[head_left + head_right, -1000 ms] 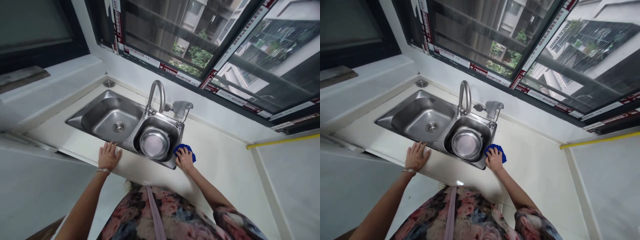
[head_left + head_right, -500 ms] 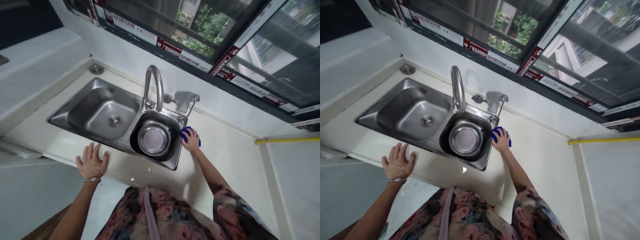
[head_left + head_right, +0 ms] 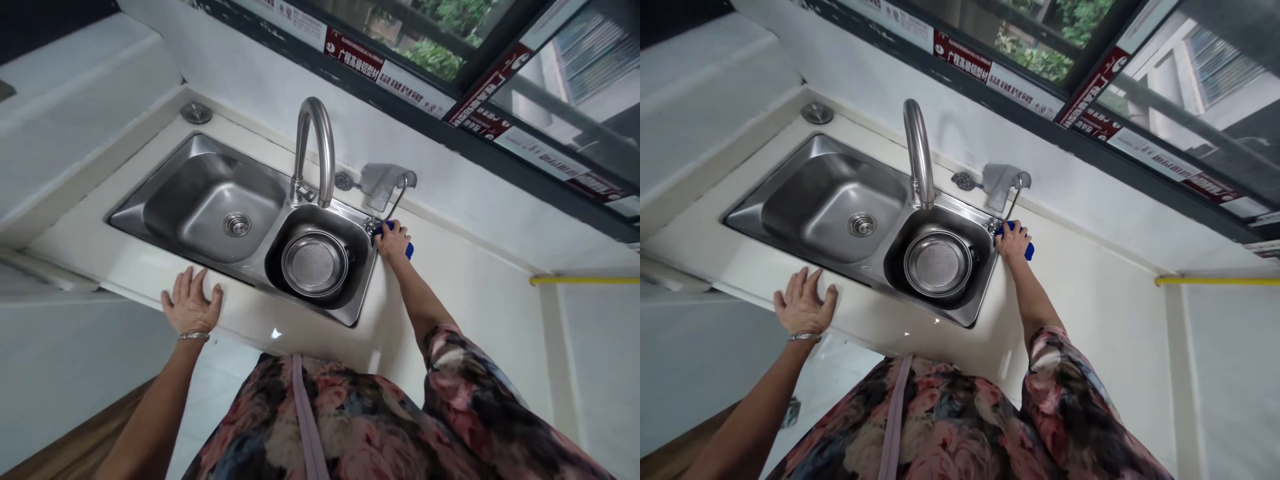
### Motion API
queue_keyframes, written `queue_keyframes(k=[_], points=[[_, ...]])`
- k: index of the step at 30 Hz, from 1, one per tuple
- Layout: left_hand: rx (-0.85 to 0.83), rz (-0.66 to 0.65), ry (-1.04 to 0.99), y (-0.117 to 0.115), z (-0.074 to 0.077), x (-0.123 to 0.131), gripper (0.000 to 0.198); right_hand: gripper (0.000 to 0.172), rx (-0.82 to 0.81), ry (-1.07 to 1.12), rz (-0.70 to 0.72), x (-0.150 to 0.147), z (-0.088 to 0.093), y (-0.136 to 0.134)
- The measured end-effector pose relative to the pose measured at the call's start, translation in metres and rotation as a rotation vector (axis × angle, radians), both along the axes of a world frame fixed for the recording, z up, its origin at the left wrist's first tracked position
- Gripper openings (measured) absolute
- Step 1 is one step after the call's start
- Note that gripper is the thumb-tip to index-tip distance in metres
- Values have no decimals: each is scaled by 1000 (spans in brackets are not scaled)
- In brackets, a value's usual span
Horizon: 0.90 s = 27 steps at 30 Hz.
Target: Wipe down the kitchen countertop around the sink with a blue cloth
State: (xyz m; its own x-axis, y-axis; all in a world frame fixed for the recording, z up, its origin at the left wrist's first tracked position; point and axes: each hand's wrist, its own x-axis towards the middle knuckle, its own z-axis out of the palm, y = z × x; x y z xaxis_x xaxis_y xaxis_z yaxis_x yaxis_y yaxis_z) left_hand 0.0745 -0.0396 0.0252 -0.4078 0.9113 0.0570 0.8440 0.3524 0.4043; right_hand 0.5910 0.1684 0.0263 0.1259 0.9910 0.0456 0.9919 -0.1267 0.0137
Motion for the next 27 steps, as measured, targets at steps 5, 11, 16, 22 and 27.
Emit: queue_keyframes(k=[5,11,16,22,27], points=[[-5,-7,-30,-1,-3,-1,65,41,-38,-10,39,-20,9,-38],[80,-23,-108,-3,-4,1,64,50,-258,-89,123,-42,37,-122],[84,-55,-112,-5,-5,0,64,49,-347,-68,193,-65,44,-200],[112,-68,-130,-6,-6,-1,62,44,-256,119,228,-71,27,-284],[179,-82,-151,-7,-10,-2,62,47,-141,280,249,-53,12,-324]])
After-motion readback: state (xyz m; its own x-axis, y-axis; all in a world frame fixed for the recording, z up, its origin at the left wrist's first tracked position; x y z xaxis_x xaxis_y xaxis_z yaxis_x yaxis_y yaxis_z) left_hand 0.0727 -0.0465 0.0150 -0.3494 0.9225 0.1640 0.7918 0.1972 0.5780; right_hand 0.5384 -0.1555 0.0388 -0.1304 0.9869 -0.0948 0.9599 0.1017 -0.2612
